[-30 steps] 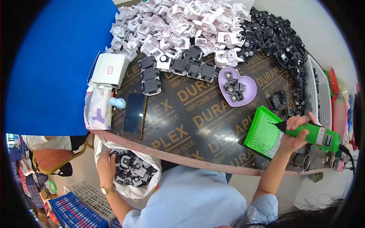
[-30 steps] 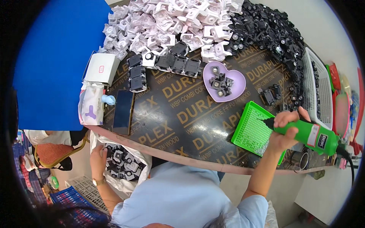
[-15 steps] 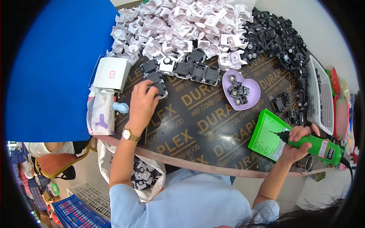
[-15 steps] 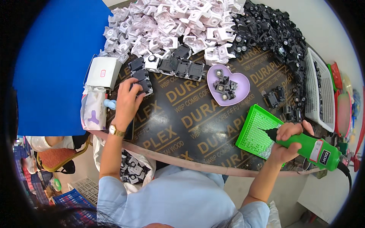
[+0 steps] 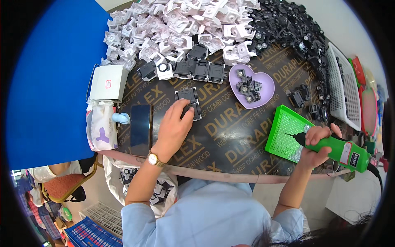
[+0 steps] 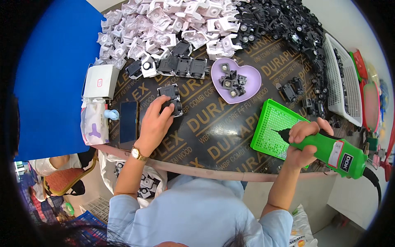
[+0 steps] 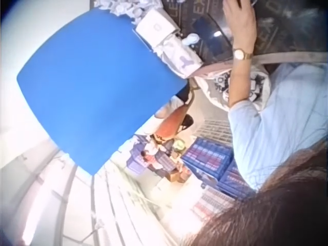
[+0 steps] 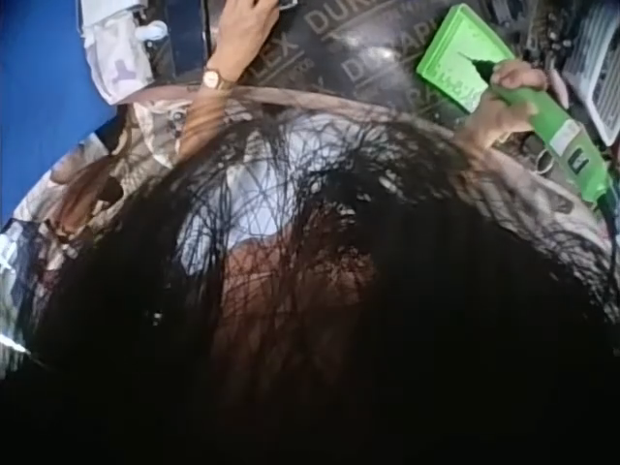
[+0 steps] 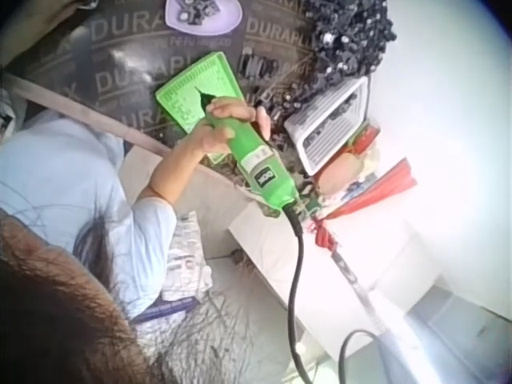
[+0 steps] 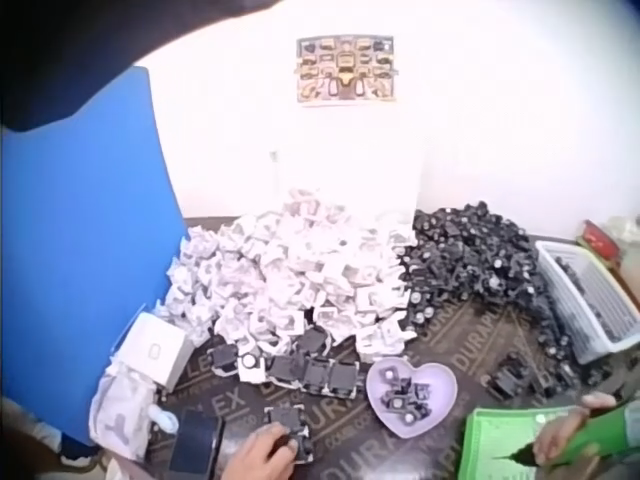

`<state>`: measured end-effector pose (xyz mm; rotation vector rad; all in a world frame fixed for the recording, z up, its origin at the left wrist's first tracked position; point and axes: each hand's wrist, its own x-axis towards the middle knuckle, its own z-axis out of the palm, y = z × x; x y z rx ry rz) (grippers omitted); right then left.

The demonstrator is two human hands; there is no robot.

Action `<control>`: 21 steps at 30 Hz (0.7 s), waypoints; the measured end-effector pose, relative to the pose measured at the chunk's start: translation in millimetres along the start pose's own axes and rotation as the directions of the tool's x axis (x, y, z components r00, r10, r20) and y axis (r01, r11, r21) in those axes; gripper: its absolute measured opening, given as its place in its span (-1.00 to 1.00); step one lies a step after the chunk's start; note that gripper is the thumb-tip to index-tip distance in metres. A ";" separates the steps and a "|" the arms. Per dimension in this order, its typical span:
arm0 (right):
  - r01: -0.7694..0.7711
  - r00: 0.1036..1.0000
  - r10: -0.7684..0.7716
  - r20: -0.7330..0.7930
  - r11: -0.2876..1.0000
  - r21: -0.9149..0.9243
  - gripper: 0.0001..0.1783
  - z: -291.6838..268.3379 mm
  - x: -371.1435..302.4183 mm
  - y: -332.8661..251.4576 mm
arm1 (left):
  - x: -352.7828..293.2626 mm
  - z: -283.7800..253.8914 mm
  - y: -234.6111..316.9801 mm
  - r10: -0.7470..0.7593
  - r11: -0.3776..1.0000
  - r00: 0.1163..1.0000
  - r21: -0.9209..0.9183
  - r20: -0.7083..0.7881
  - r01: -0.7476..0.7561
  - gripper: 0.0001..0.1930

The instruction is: The person assembles small electronic components and plastic housing parts using an electric screwdriver to insert screws.

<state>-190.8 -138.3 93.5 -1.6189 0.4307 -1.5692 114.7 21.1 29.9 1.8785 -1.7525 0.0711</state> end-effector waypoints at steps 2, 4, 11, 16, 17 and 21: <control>0.011 1.000 -0.011 0.005 1.000 0.000 -0.25 -2.7 -1.2 -1.2 | 0.0 -3.6 1.9 0.007 0.999 0.997 0.051 0.078 -0.011 -0.74; 0.021 1.000 -0.021 0.017 1.000 0.017 -0.26 -6.5 -2.8 -2.0 | 2.3 -11.5 10.6 0.022 0.996 0.992 0.081 0.127 -0.032 -0.76; 0.032 0.999 -0.032 -0.008 0.999 0.016 -0.26 -8.9 -6.3 -5.2 | -17.6 8.6 34.0 0.091 0.996 0.994 -0.014 0.056 -0.091 -0.75; -0.021 0.999 0.022 -0.031 0.999 0.048 -0.22 -2.7 -12.1 -7.3 | -16.8 27.5 59.9 -0.078 0.925 0.997 -0.374 0.006 0.074 -0.55; -0.015 1.000 0.017 -0.025 0.997 0.076 -0.21 -1.7 -12.2 -6.0 | -15.5 28.5 61.9 -0.074 0.922 0.997 -0.380 0.011 0.073 -0.55; -0.009 0.999 0.008 0.050 1.000 0.030 -0.23 -6.9 -14.6 -6.7 | -11.0 30.4 64.4 -0.124 0.897 0.991 -0.421 0.050 0.134 -0.51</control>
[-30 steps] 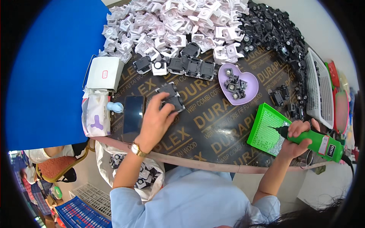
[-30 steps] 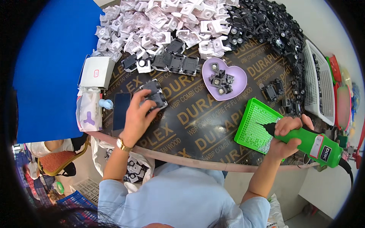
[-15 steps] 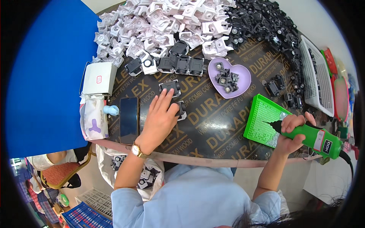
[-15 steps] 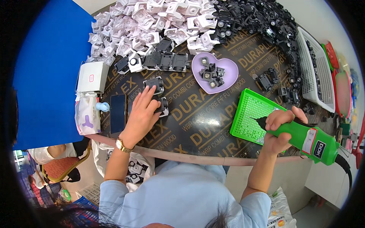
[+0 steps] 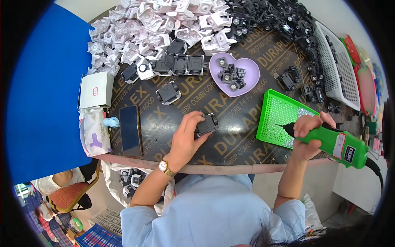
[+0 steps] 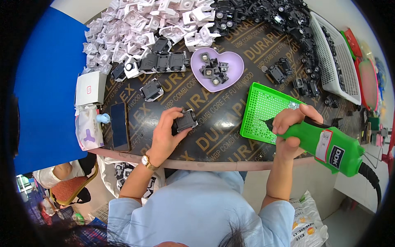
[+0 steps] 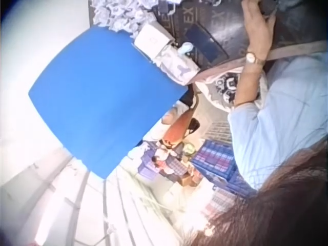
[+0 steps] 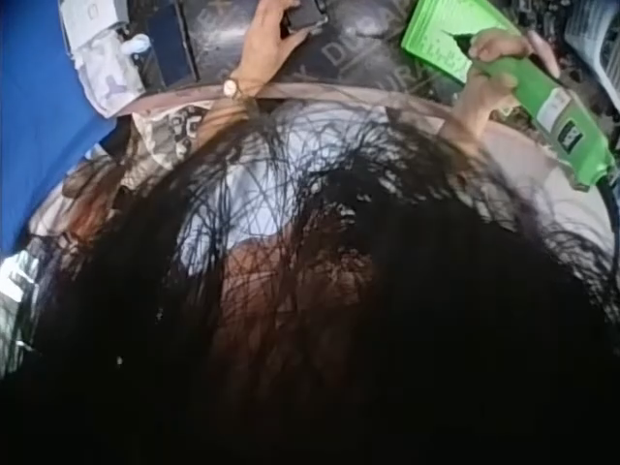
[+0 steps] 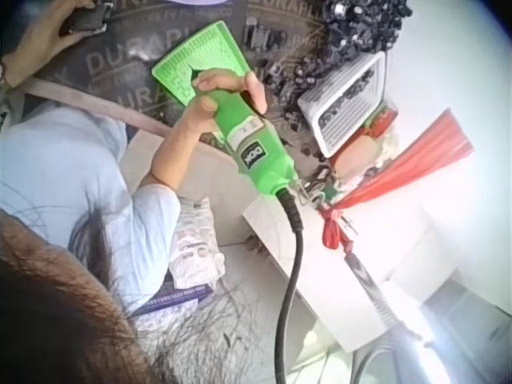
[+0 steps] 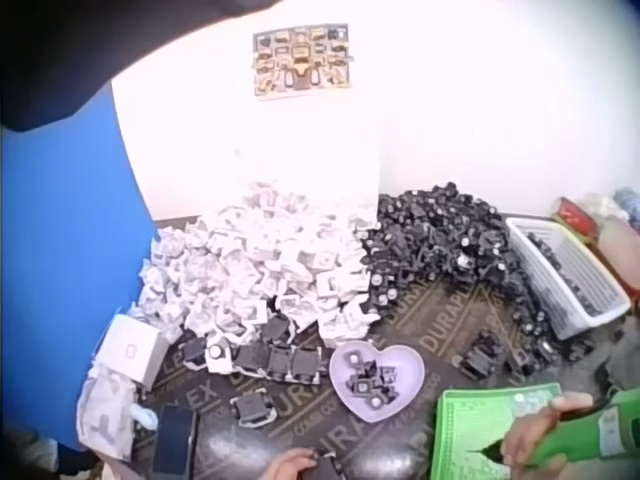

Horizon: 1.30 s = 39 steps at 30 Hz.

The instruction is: The person assembles small electronic components and plastic housing parts using an electric screwdriver to insert screws.

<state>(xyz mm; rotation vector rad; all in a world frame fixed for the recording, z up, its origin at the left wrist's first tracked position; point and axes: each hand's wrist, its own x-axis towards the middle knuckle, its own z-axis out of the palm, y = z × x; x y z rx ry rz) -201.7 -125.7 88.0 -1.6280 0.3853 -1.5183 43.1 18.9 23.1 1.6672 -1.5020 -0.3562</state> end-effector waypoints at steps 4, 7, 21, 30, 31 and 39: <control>0.001 1.000 -0.001 0.004 1.000 -0.007 -0.22 -0.4 0.0 -0.7 | 4.4 -7.8 6.5 -0.052 0.998 0.997 0.019 0.064 0.051 -0.50; 0.009 1.000 -0.009 0.008 1.000 -0.006 -0.22 -1.2 1.7 -3.4 | 6.4 -10.5 11.9 -0.096 0.994 0.985 0.072 0.143 0.086 -0.49; -0.108 0.987 0.078 0.138 0.967 0.229 -0.23 61.7 29.2 5.8 | 44.9 37.8 33.6 0.055 0.997 0.956 0.042 0.290 -0.071 -0.55; -0.120 0.984 0.084 0.160 0.965 0.234 -0.25 65.1 32.1 16.6 | 32.2 55.2 19.9 0.179 0.975 0.957 0.089 0.228 -0.204 -0.52; -0.132 0.979 0.092 0.180 0.965 0.226 -0.26 65.5 31.1 17.8 | 29.7 55.0 19.6 0.200 0.974 0.953 0.059 0.228 -0.218 -0.51; -0.213 0.964 0.166 0.210 0.950 0.228 -0.27 71.4 24.7 28.0 | 25.5 53.7 20.3 0.190 0.981 0.966 -0.004 0.174 -0.192 -0.51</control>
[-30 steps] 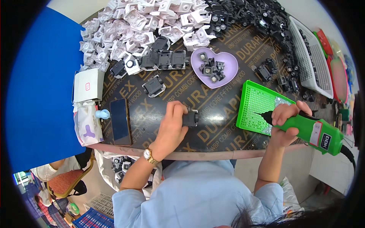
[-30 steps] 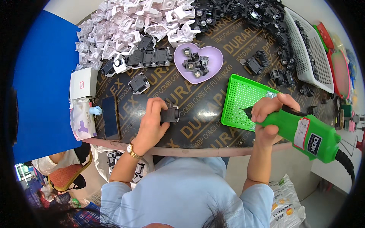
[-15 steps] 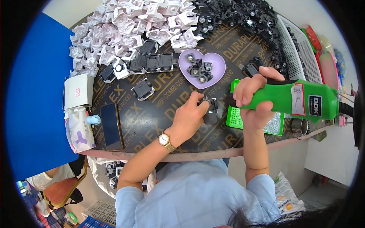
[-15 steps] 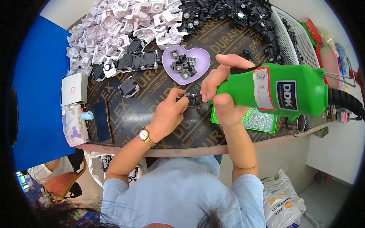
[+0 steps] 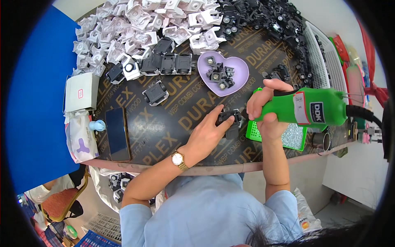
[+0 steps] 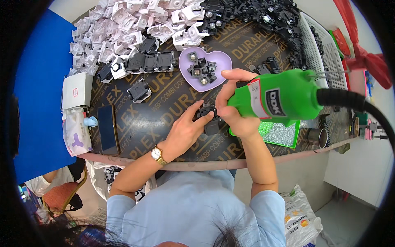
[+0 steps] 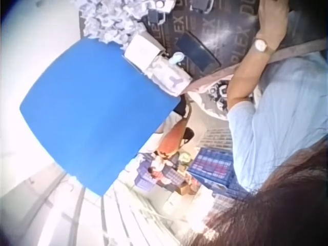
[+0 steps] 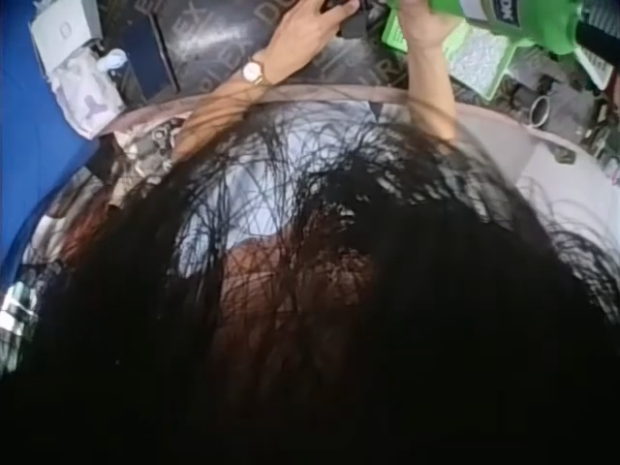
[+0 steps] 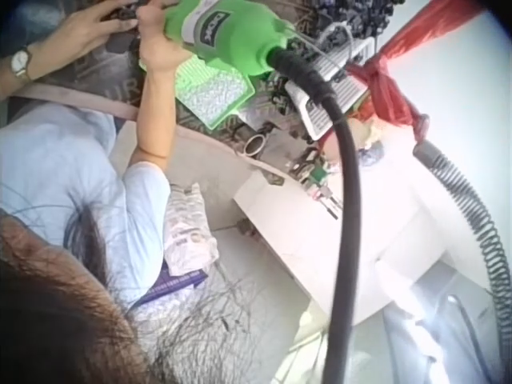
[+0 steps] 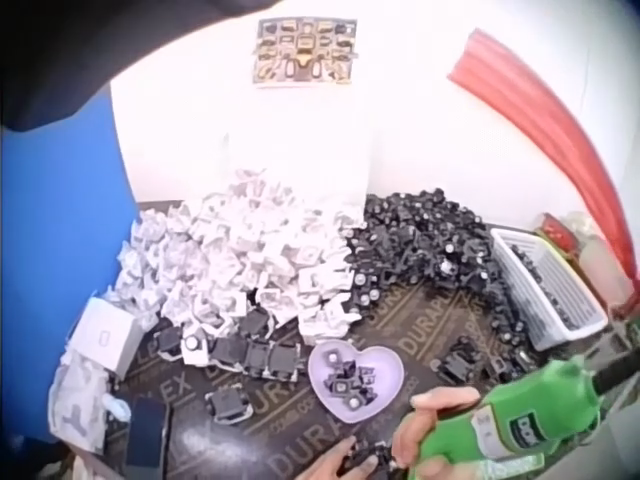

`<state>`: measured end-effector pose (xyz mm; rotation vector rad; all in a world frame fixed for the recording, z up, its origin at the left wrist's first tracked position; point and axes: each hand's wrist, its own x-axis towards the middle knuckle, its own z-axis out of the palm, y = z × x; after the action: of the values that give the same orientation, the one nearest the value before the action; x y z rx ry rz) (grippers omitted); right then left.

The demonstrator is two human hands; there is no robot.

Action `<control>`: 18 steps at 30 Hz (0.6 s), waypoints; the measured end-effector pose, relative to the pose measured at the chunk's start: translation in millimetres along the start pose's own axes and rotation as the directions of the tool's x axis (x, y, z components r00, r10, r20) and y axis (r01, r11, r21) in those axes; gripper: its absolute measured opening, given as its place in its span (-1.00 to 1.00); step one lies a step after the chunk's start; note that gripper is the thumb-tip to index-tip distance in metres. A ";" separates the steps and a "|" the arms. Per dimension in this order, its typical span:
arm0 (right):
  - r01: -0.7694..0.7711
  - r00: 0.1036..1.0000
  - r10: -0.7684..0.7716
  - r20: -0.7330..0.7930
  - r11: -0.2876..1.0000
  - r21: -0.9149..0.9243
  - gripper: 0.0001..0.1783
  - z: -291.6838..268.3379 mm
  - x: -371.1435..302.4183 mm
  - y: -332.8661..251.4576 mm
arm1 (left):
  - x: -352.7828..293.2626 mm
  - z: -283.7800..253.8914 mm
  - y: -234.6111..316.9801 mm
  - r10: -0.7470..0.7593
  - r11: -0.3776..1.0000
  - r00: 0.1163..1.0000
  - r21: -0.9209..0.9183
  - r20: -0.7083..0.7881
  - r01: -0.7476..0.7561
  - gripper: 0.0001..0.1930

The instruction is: The person assembles small electronic components and plastic housing parts using an electric screwdriver to insert screws.

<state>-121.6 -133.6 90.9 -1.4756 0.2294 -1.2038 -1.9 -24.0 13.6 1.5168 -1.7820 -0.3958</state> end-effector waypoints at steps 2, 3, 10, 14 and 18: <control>-0.019 0.999 0.022 0.048 0.999 -0.046 -0.26 0.0 0.3 3.0 | -1.0 1.3 -1.1 0.033 0.999 0.999 0.038 -0.039 -0.032 -0.53; -0.058 0.998 0.059 0.019 0.997 -0.052 -0.25 2.4 -1.5 4.7 | -1.2 0.7 -0.8 0.031 0.999 0.999 0.035 -0.042 -0.029 -0.53; -0.118 0.992 0.121 0.045 0.991 -0.066 -0.42 8.5 -5.8 20.8 | -4.8 -2.7 -1.9 -0.008 0.995 0.999 0.103 0.040 0.004 -0.53; -0.149 0.986 0.154 0.061 0.986 -0.068 -0.55 6.6 -9.8 21.3 | -7.4 -2.2 -5.9 0.064 0.978 0.998 0.198 0.017 -0.066 -0.53; -0.256 0.965 0.256 0.063 0.967 -0.002 -0.52 -4.5 -15.3 26.3 | -8.3 0.0 -7.6 0.084 0.977 0.996 0.200 -0.026 -0.077 -0.52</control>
<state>-119.7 -134.0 60.2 -1.4273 0.3622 -0.9479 3.6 -18.0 5.8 1.5702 -1.8952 -0.1537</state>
